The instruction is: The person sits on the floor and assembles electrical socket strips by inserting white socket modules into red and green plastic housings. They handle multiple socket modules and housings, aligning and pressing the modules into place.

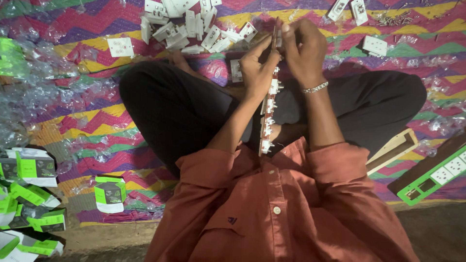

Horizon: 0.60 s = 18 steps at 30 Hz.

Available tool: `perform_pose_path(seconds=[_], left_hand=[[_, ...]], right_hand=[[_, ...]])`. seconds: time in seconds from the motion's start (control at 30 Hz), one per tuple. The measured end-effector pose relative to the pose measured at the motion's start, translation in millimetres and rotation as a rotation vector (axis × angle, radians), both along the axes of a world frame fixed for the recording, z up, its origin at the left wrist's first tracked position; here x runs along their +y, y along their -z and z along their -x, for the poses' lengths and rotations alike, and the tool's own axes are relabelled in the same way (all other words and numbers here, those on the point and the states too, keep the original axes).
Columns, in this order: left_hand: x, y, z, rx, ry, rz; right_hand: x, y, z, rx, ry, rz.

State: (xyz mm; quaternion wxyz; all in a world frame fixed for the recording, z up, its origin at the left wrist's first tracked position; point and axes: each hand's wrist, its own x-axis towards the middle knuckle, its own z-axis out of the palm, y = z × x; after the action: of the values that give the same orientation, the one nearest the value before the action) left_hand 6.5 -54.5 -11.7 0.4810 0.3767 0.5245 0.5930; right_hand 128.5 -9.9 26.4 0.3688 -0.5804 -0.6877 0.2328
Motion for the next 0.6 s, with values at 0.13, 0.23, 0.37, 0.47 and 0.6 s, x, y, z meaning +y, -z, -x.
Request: perform_pose_path(seconds=[0.13, 0.23, 0.37, 0.47, 0.6], left_hand=[[0.9, 0.5, 0.3, -0.034, -0.02, 0.012], [0.0, 1.5, 0.8, 0.02, -0.033, 0.044], [0.2, 4.1, 0.8, 0.137, -0.067, -0.009], [0.9, 6.2, 0.8, 0.13, -0.076, 0.031], [1.3, 6.8, 1.5, 0.16, -0.075, -0.005]], right_hand=[[-1.6, -12.0, -4.8, 0.21, -0.167, 0.065], [0.5, -9.8, -7.1, 0.339, -0.201, 0.197], [3.4, -2.6, -11.4, 0.374, -0.214, 0.251], [1.7, -1.8, -12.0, 0.383, -0.241, 0.231], [0.0, -4.6, -7.2, 0.355, -0.185, 0.268]])
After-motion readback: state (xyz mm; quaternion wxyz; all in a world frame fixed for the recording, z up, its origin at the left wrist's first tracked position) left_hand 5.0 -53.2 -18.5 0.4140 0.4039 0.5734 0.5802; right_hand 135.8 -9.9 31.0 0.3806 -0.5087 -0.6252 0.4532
